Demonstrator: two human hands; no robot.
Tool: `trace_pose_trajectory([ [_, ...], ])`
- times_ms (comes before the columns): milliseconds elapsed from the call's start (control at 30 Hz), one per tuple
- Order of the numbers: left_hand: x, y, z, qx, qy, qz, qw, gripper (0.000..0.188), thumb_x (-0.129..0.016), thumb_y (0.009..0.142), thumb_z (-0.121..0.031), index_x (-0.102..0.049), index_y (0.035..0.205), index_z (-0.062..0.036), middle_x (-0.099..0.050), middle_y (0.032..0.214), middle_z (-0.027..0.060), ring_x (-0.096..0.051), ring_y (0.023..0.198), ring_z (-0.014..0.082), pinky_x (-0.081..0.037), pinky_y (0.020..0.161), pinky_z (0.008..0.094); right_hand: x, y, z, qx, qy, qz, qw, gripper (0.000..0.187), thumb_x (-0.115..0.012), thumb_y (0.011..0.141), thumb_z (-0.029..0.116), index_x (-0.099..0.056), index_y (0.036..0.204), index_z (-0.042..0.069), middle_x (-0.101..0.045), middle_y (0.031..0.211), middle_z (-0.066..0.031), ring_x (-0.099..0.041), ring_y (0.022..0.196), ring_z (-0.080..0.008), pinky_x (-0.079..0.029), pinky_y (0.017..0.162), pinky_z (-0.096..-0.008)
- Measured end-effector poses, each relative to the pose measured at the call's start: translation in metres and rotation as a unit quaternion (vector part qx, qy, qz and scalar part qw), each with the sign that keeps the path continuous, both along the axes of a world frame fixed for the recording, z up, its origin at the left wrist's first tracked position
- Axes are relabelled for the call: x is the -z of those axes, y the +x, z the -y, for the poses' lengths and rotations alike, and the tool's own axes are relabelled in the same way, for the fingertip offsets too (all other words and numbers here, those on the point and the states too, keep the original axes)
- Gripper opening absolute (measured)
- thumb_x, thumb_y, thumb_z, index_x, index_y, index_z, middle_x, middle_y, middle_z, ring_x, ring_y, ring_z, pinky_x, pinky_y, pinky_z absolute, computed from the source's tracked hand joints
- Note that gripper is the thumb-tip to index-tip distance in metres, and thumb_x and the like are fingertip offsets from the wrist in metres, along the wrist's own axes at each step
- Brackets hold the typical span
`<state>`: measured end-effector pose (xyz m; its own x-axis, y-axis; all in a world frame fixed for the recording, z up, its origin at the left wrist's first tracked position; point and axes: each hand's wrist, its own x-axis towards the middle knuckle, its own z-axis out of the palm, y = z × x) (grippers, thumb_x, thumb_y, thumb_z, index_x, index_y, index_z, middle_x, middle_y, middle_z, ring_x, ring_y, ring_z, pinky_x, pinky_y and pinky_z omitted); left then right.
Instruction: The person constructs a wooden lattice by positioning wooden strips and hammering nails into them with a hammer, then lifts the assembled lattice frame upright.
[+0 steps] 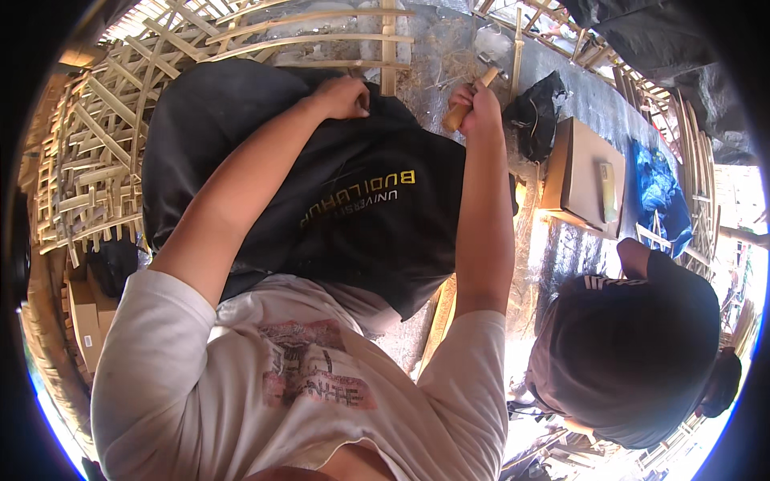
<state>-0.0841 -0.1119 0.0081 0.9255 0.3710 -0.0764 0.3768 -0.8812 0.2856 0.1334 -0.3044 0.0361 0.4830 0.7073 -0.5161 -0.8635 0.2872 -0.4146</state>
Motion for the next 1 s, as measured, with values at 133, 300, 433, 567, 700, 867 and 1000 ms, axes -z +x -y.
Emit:
trace_pose_trajectory([
  [133,-0.010,-0.002,0.007,0.041,-0.074,0.030,0.996,0.027,-0.070,0.084,-0.032,-0.071,0.088,-0.0047,-0.069,0.093,0.0168,-0.066,0.092,0.0344,-0.052,0.082,0.0448,0.006,-0.001,-0.002,-0.020,0.002,-0.015,1.000,0.027,-0.041,0.104,0.024,-0.036,0.081,0.011,-0.030,0.064,0.0033,-0.029,0.048,-0.0072,-0.027,0.041,-0.0214],
  [300,-0.014,-0.013,0.012,-0.065,0.089,-0.071,0.991,0.027,-0.063,0.087,-0.023,-0.067,0.108,-0.0073,-0.063,0.110,0.0158,-0.060,0.108,0.0335,-0.046,0.093,0.0491,0.000,-0.007,-0.001,-0.025,-0.016,0.027,0.999,0.028,-0.042,0.103,0.023,-0.036,0.079,0.011,-0.030,0.063,0.0031,-0.029,0.048,-0.0071,-0.028,0.042,-0.0215],
  [433,-0.003,-0.012,0.013,-0.137,0.238,-0.008,0.962,0.033,-0.057,0.090,-0.021,-0.065,0.119,-0.0082,-0.060,0.119,0.0135,-0.056,0.118,0.0309,-0.039,0.102,0.0549,0.001,-0.008,-0.005,-0.042,-0.017,0.021,0.999,0.028,-0.043,0.103,0.023,-0.036,0.079,0.011,-0.030,0.063,0.0031,-0.029,0.047,-0.0071,-0.028,0.042,-0.0216],
  [567,-0.013,0.002,0.016,-0.143,0.175,-0.046,0.973,0.031,-0.054,0.090,-0.019,-0.067,0.116,-0.0075,-0.060,0.124,0.0160,-0.056,0.120,0.0322,-0.041,0.101,0.0515,0.007,-0.002,0.003,-0.036,-0.020,0.021,0.999,0.027,-0.042,0.103,0.023,-0.035,0.079,0.011,-0.030,0.063,0.0031,-0.028,0.047,-0.0073,-0.029,0.042,-0.0219],
  [700,-0.012,0.004,-0.031,-0.093,0.032,-0.268,0.958,0.033,-0.058,0.085,-0.018,-0.069,0.114,-0.0059,-0.063,0.123,0.0176,-0.061,0.114,0.0350,-0.048,0.095,0.0467,-0.002,-0.009,-0.004,-0.043,-0.005,0.018,0.999,0.028,-0.041,0.104,0.024,-0.035,0.079,0.011,-0.030,0.063,0.0032,-0.028,0.047,-0.0073,-0.029,0.042,-0.0220],
  [867,0.011,0.021,-0.033,-0.045,0.038,-0.425,0.904,0.042,-0.069,0.081,-0.026,-0.068,0.120,-0.0139,-0.062,0.129,0.0104,-0.060,0.117,0.0313,-0.048,0.097,0.0457,0.010,0.003,0.001,-0.034,-0.012,0.026,0.999,0.027,-0.039,0.103,0.023,-0.035,0.079,0.011,-0.030,0.062,0.0031,-0.029,0.047,-0.0073,-0.029,0.043,-0.0219],
  [1000,0.026,0.017,-0.018,-0.099,0.048,-0.370,0.922,0.042,-0.069,0.081,-0.027,-0.068,0.120,-0.0139,-0.062,0.129,0.0105,-0.060,0.117,0.0313,-0.048,0.097,0.0456,0.005,-0.005,0.002,-0.034,-0.020,-0.005,0.999,0.024,-0.039,0.102,0.020,-0.036,0.080,0.011,-0.030,0.062,0.0031,-0.029,0.047,-0.0073,-0.029,0.043,-0.0219],
])
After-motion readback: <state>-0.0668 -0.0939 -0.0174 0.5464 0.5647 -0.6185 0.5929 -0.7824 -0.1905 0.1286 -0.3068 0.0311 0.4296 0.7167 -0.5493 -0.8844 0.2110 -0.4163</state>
